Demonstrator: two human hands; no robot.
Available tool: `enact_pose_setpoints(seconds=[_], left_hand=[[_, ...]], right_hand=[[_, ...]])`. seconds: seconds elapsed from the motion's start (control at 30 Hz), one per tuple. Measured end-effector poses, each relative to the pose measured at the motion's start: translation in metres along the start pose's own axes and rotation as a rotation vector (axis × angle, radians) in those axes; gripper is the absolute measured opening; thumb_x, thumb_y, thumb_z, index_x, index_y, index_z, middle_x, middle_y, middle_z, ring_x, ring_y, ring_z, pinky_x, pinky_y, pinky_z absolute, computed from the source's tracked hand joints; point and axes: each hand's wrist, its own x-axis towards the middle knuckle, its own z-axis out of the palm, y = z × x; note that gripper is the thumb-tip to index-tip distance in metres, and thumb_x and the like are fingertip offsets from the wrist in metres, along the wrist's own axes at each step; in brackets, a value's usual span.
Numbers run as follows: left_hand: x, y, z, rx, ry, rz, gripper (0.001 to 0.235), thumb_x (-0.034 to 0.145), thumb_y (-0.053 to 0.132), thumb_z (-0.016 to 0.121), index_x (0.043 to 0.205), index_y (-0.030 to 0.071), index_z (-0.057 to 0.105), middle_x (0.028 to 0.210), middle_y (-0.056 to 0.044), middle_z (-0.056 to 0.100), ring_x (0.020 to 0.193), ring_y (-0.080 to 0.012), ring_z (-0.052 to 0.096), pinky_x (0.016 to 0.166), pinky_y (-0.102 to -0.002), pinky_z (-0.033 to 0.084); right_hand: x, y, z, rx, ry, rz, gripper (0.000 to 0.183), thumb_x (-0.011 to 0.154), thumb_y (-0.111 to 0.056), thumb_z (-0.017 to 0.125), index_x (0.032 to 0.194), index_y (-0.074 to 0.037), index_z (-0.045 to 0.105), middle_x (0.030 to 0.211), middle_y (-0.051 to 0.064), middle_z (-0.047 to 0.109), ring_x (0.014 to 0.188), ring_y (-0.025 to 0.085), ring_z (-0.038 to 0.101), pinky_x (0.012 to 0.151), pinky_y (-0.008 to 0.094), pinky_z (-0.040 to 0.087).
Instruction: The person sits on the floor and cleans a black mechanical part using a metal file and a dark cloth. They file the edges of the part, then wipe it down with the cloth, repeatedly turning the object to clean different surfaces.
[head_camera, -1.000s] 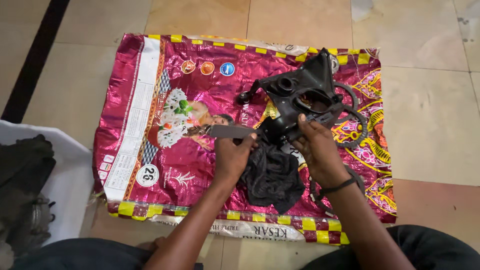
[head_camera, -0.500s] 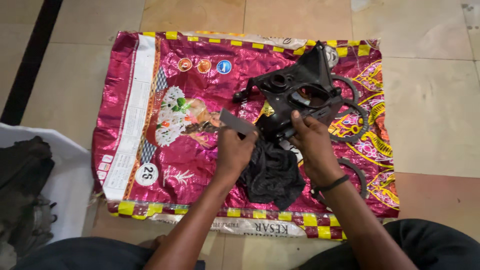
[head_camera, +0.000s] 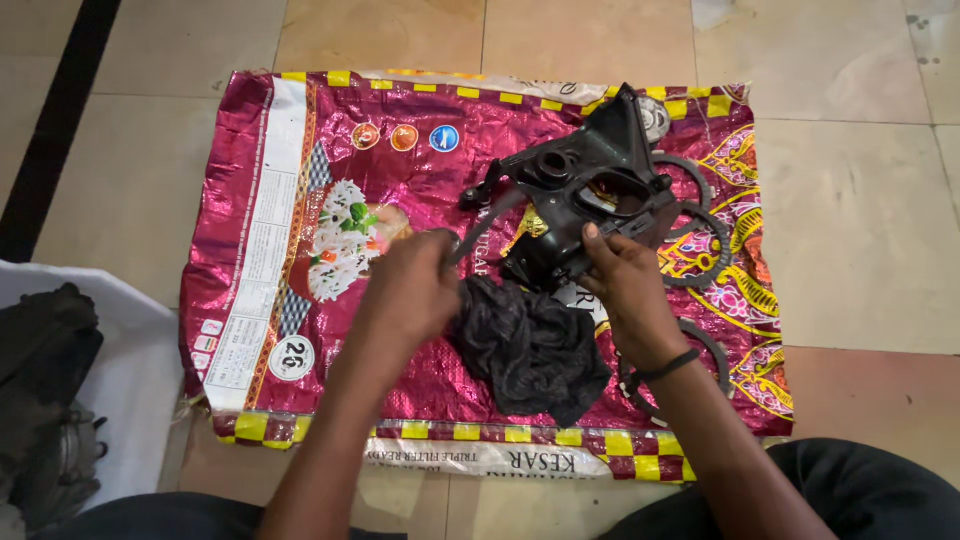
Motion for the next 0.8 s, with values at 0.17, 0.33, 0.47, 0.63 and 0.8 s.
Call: enact_pose_setpoints(seconds=[0.17, 0.33, 0.47, 0.63, 0.8], left_hand=[[0.003, -0.001, -0.039, -0.433, 0.070, 0.069, 0.008, 0.084, 0.005, 0.073, 0.081, 0.002, 0.066, 0.074, -0.007, 0.066, 0.070, -0.0151, 0.066, 0.063, -0.035, 0.057], [0.003, -0.001, -0.021, -0.845, 0.225, -0.030, 0.005, 0.090, 0.005, 0.070, 0.087, 0.006, 0.066, 0.076, -0.002, 0.069, 0.065, -0.0117, 0.066, 0.058, -0.032, 0.057], [0.005, 0.015, 0.021, -0.625, 0.357, 0.031, 0.011, 0.098, 0.010, 0.064, 0.096, 0.002, 0.058, 0.075, -0.010, 0.068, 0.064, -0.0179, 0.067, 0.057, -0.037, 0.053], [0.004, 0.022, 0.044, -0.351, 0.433, 0.211, 0.016, 0.109, 0.014, 0.057, 0.107, 0.001, 0.048, 0.082, -0.020, 0.066, 0.074, -0.0370, 0.069, 0.059, -0.046, 0.047], [0.001, 0.024, 0.068, -0.318, 0.397, 0.202, 0.019, 0.107, 0.014, 0.057, 0.118, 0.002, 0.047, 0.089, -0.021, 0.068, 0.080, -0.0400, 0.071, 0.062, -0.049, 0.050]], right_hand=[[0.005, 0.006, -0.003, -0.013, 0.007, 0.001, 0.031, 0.103, -0.037, 0.066, 0.101, -0.006, 0.068, 0.094, 0.000, 0.069, 0.079, 0.007, 0.058, 0.072, 0.026, 0.048], [-0.001, 0.001, 0.002, -0.035, 0.015, 0.009, 0.030, 0.099, -0.037, 0.063, 0.100, -0.008, 0.069, 0.094, -0.001, 0.072, 0.081, 0.006, 0.063, 0.073, 0.024, 0.050], [-0.001, -0.001, 0.005, -0.014, 0.007, -0.003, 0.032, 0.100, -0.037, 0.064, 0.102, -0.006, 0.069, 0.095, 0.001, 0.073, 0.079, 0.008, 0.063, 0.072, 0.025, 0.050], [0.003, 0.007, 0.003, -0.023, 0.021, -0.025, 0.032, 0.102, -0.036, 0.064, 0.102, -0.004, 0.068, 0.094, 0.002, 0.072, 0.079, 0.008, 0.064, 0.071, 0.025, 0.050], [0.004, 0.009, 0.003, -0.004, 0.027, -0.039, 0.032, 0.100, -0.035, 0.063, 0.103, -0.004, 0.069, 0.094, 0.003, 0.073, 0.079, 0.008, 0.066, 0.071, 0.025, 0.052]])
